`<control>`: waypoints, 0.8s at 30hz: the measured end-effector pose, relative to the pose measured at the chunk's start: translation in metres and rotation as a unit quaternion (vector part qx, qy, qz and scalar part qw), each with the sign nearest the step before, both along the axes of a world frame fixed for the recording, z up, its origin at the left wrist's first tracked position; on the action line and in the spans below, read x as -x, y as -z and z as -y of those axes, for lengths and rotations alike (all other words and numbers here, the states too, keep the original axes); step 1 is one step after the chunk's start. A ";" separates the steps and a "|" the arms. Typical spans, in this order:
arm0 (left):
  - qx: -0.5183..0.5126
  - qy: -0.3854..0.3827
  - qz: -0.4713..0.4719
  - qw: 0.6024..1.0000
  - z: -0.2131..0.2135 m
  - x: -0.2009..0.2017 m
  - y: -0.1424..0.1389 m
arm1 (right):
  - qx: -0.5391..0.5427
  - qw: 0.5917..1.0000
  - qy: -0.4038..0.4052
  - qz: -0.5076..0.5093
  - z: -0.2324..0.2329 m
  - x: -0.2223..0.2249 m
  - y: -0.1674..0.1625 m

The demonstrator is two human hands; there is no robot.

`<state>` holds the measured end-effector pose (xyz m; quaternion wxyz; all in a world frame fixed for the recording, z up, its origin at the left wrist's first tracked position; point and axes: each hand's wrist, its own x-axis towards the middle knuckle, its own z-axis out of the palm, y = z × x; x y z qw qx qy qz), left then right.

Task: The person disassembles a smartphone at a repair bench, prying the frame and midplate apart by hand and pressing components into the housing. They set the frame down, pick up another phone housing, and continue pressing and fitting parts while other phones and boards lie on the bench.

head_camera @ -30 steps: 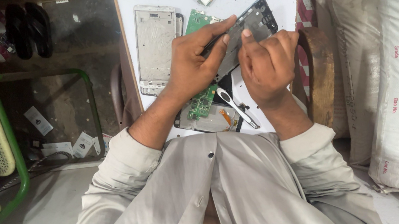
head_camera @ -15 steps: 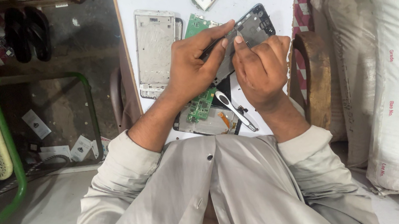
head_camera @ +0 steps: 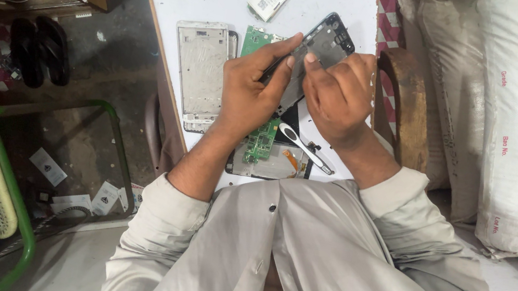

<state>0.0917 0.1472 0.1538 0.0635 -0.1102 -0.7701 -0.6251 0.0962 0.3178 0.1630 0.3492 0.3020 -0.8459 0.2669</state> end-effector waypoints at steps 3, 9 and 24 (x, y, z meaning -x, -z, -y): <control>-0.004 0.000 -0.002 1.000 0.001 0.000 0.000 | -0.005 1.000 -0.002 0.009 0.001 0.000 0.000; 0.002 0.000 0.004 1.000 0.001 0.000 0.000 | -0.010 1.000 0.025 0.008 0.001 0.002 0.002; -0.002 0.000 0.003 1.000 0.001 0.000 0.001 | -0.007 1.000 0.022 0.005 0.001 0.002 0.001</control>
